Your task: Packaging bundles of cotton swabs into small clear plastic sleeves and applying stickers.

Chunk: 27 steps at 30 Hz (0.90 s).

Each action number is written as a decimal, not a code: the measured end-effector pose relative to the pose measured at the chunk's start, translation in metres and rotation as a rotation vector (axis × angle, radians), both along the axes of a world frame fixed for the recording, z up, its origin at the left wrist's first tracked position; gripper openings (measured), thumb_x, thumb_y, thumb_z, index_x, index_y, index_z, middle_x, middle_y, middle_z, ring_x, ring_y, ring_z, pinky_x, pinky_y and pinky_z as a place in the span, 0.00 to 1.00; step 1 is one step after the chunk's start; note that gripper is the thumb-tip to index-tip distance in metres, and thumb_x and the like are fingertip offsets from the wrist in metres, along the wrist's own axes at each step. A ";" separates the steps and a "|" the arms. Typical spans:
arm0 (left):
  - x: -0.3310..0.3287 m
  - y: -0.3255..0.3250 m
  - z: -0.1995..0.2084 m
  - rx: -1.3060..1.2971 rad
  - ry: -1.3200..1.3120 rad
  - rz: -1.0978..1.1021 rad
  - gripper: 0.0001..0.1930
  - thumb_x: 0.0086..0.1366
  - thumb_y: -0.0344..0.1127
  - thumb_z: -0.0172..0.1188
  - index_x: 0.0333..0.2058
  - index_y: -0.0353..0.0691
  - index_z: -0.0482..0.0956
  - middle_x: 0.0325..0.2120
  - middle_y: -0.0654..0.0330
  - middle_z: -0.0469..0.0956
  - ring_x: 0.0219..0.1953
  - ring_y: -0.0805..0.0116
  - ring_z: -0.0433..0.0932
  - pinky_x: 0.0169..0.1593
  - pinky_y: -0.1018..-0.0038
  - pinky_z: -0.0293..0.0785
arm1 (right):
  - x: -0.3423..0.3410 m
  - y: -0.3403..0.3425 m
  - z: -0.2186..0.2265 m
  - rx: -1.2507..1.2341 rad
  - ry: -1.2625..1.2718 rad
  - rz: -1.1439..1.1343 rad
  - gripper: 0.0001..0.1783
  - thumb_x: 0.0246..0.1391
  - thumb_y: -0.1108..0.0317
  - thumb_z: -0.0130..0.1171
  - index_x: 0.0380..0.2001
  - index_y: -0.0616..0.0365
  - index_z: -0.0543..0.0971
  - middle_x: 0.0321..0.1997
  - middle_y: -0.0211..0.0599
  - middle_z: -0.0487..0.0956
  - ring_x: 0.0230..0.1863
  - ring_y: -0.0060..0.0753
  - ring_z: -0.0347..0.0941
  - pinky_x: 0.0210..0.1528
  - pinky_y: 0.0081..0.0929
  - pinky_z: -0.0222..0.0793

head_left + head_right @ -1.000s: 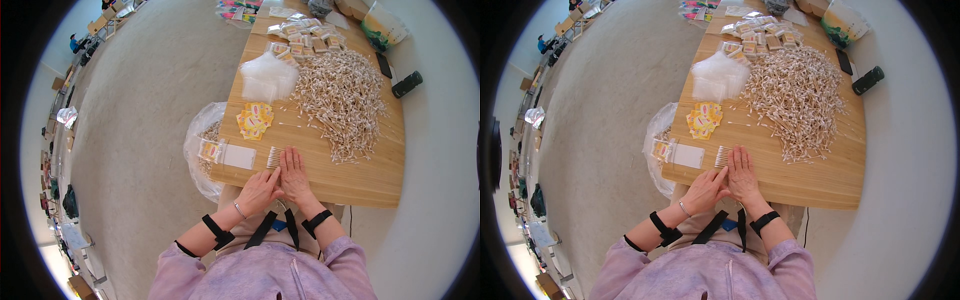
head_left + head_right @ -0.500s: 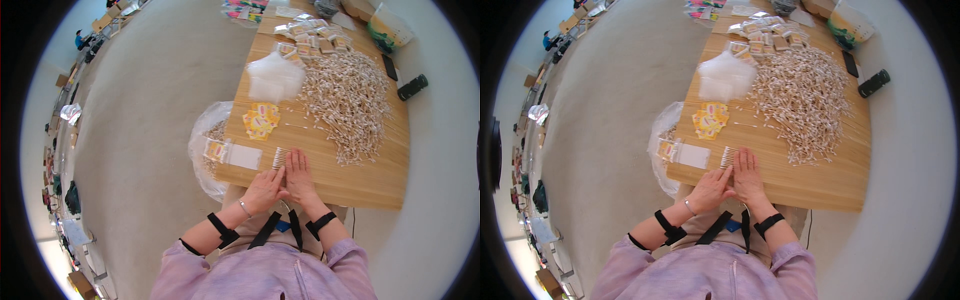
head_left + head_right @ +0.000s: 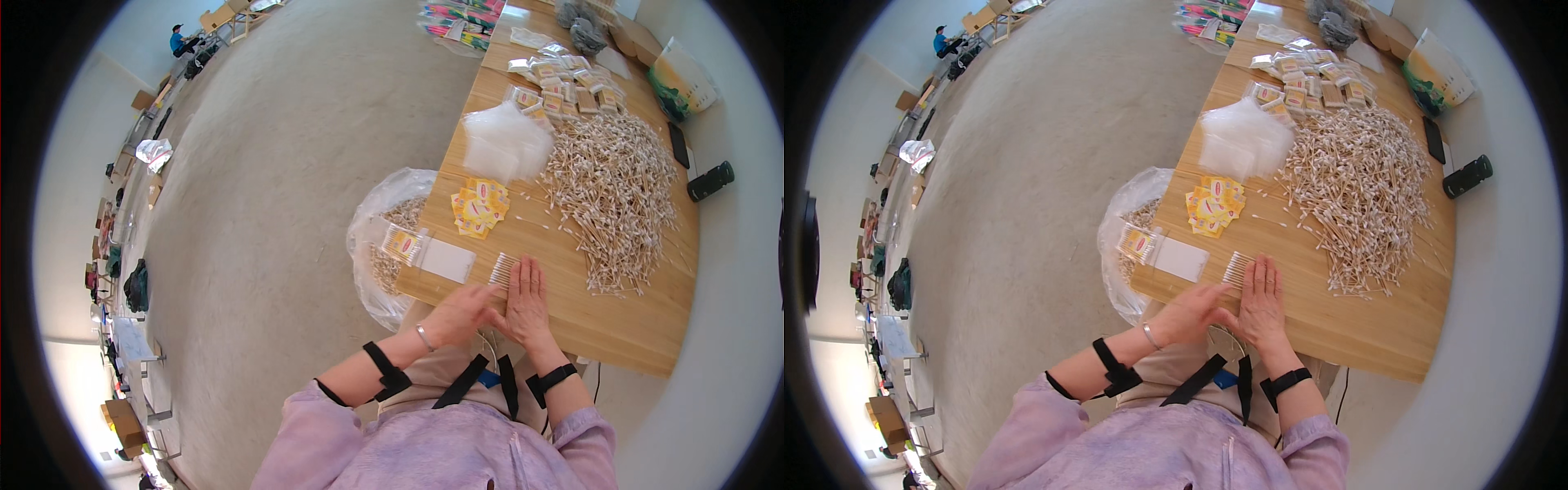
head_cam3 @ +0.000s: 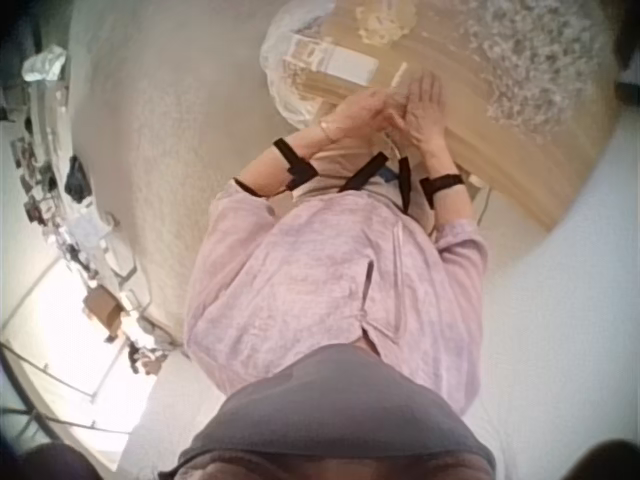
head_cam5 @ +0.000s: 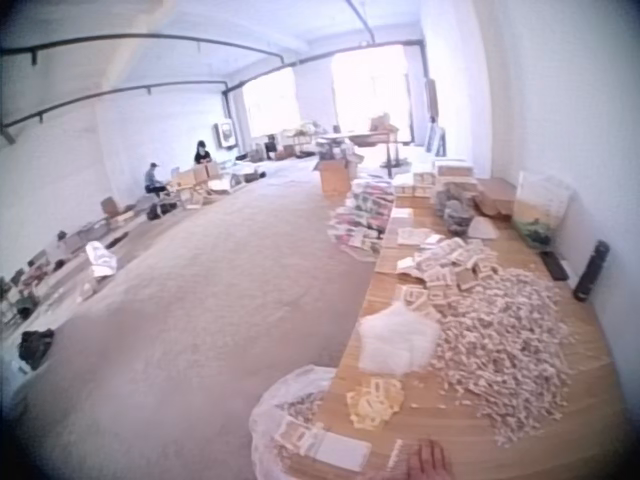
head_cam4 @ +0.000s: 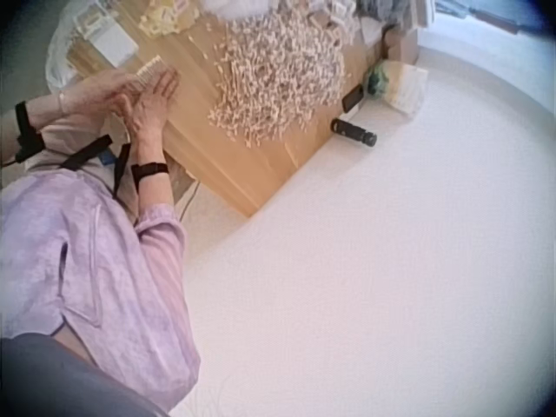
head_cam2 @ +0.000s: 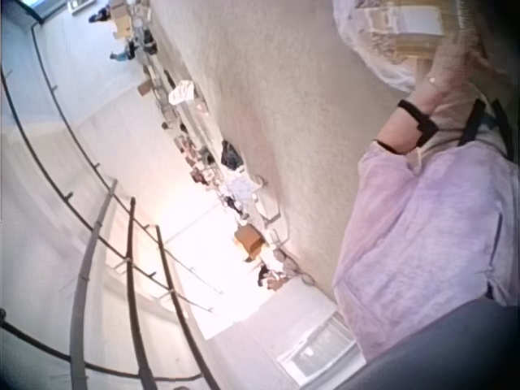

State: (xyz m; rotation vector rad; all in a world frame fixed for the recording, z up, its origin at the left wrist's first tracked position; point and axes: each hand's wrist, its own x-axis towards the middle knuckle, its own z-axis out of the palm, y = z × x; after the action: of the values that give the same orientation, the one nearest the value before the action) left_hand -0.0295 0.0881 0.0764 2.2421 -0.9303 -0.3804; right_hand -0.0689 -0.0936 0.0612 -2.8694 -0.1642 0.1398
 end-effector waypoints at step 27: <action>0.074 0.108 -0.013 0.370 -0.442 0.112 0.29 0.66 0.46 0.46 0.62 0.42 0.57 0.65 0.59 0.53 0.68 0.60 0.46 0.69 0.60 0.37 | -0.001 -0.002 0.001 -0.070 -0.027 -0.006 0.60 0.43 0.32 0.53 0.64 0.72 0.47 0.70 0.59 0.42 0.72 0.56 0.30 0.71 0.46 0.27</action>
State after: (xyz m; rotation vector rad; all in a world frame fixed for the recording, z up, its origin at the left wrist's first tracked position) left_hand 0.0444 0.1965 0.0634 2.7736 -1.0095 0.0028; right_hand -0.0696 -0.0953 0.0619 -2.9428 -0.1588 0.1076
